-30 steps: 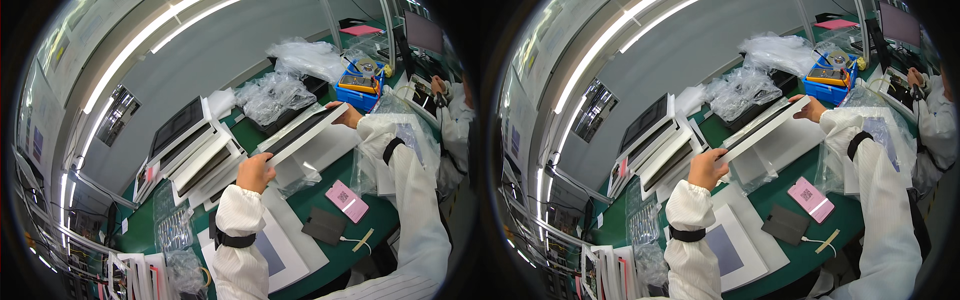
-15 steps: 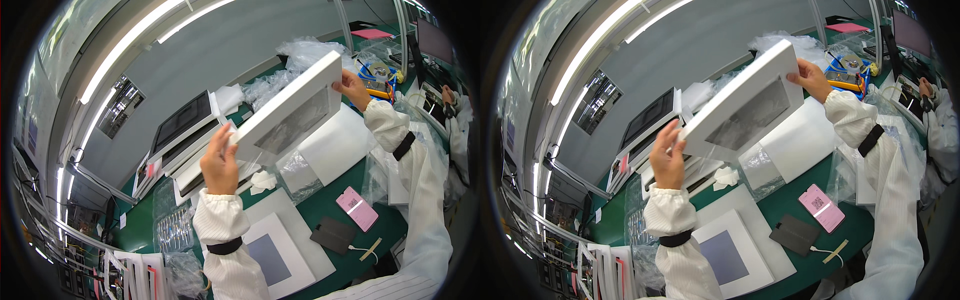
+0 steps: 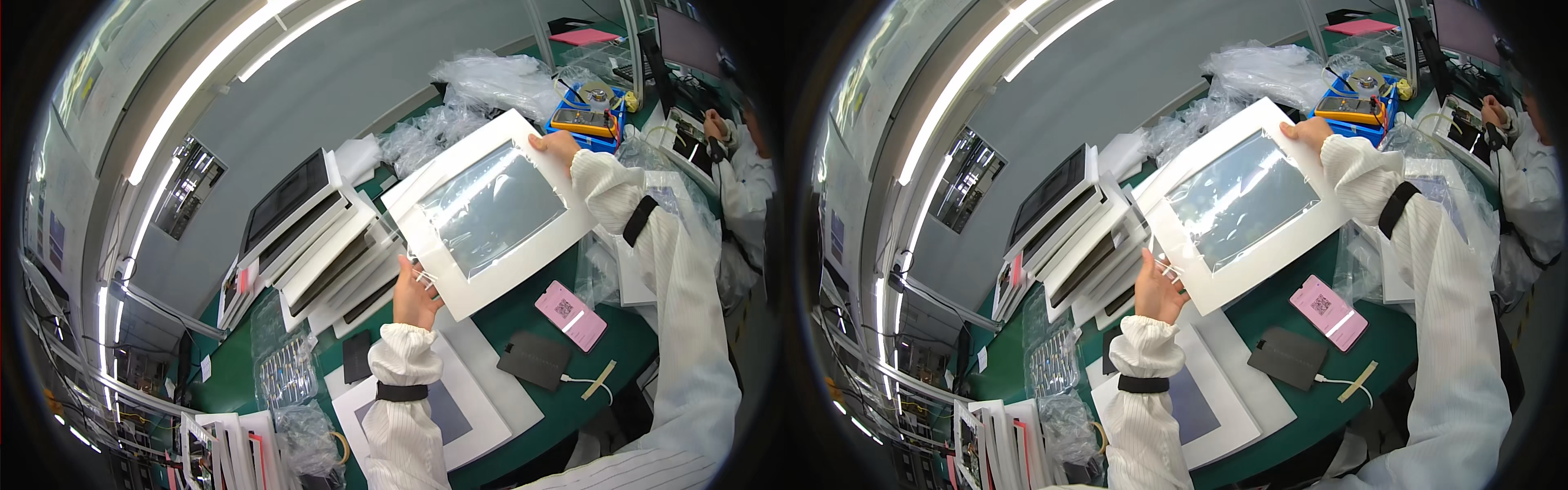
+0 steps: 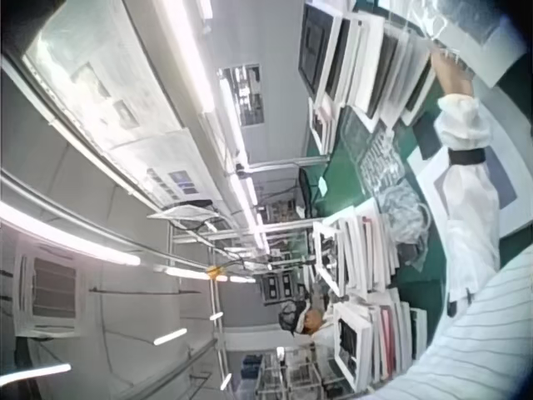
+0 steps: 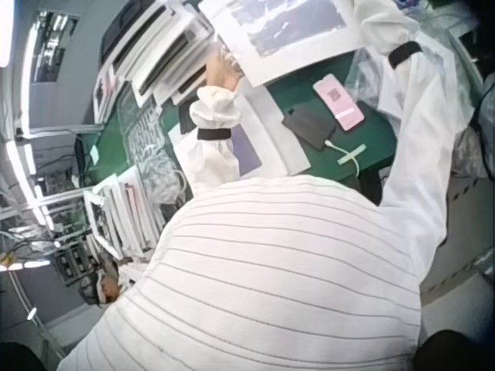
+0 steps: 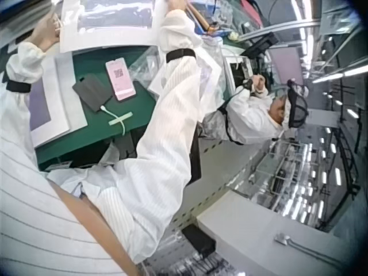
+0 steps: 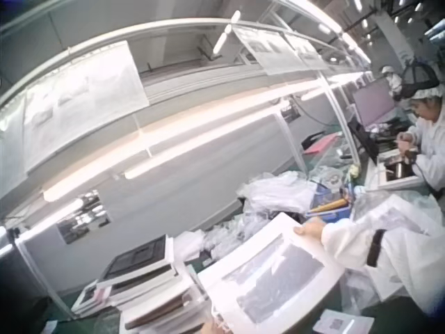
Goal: Assembling electronic display panels and frames in a factory setting.
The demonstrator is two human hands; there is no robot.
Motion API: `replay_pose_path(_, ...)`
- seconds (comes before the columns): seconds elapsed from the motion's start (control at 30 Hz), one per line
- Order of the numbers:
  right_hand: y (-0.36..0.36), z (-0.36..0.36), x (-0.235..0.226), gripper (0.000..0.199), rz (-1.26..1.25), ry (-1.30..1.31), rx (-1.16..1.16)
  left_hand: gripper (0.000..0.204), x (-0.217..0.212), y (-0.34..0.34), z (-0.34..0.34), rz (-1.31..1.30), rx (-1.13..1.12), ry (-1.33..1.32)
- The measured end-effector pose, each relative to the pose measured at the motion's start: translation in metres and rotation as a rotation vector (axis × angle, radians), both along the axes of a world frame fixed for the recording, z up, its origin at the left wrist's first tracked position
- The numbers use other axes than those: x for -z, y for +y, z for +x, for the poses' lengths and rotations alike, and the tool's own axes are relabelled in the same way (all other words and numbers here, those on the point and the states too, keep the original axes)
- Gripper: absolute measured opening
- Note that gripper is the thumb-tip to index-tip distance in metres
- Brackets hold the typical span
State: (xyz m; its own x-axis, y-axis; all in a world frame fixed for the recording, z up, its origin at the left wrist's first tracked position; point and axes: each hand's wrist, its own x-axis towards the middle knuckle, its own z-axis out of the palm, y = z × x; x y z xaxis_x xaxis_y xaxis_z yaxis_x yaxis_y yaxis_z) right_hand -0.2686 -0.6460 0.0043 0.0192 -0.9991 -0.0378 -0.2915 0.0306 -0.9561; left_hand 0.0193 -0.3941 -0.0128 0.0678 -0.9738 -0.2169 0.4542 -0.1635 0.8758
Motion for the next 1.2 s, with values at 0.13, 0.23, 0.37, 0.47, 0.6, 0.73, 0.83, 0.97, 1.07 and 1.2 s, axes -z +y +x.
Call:
replay_pose_path(0.13, -0.019, 0.006, 0.038, 0.067, 0.114, 0.246, 0.074, 0.051, 0.027, -0.012, -0.014, 0.245, -0.041, 0.013)
replay_pose_path(0.23, -0.030, 0.013, 0.056, 0.067, 0.097, 0.346, 0.011, 0.046, 0.047, -0.019, -0.014, 0.302, -0.071, 0.019)
replay_pose_path(0.37, -0.041, 0.013, 0.078, 0.051, -0.087, 0.495, 0.009, 0.044, 0.066, -0.035, -0.013, 0.400, -0.108, -0.053)
replay_pose_path(0.47, -0.047, 0.006, 0.091, 0.040, -0.025, 0.327, -0.052, 0.037, 0.065, -0.040, -0.023, 0.399, -0.164, -0.170)
replay_pose_path(0.6, -0.029, 0.013, 0.081, 0.050, -0.046, 0.413, -0.100, 0.037, 0.064, -0.048, -0.018, 0.424, -0.195, -0.331)
replay_pose_path(0.73, -0.001, 0.020, 0.071, 0.060, -0.521, 0.696, -0.225, 0.026, 0.068, -0.058, -0.019, 0.352, -0.218, -0.462)
replay_pose_path(0.83, 0.042, 0.065, 0.045, 0.086, -0.409, 0.804, -0.655, 0.022, 0.043, -0.042, 0.010, 0.306, -0.323, -0.666)
replay_pose_path(0.97, 0.075, 0.041, 0.076, 0.115, -0.271, 0.965, -0.676, 0.023, 0.052, -0.066, -0.012, 0.280, -0.320, -0.699)
replay_pose_path(1.07, 0.078, 0.036, 0.082, 0.114, -0.325, 0.947, -0.645, 0.020, 0.048, -0.074, -0.018, 0.214, -0.335, -0.521)
replay_pose_path(1.2, 0.089, 0.052, 0.069, 0.114, -0.306, 1.024, -0.633, 0.017, 0.036, -0.079, -0.017, 0.009, -0.359, -0.310)
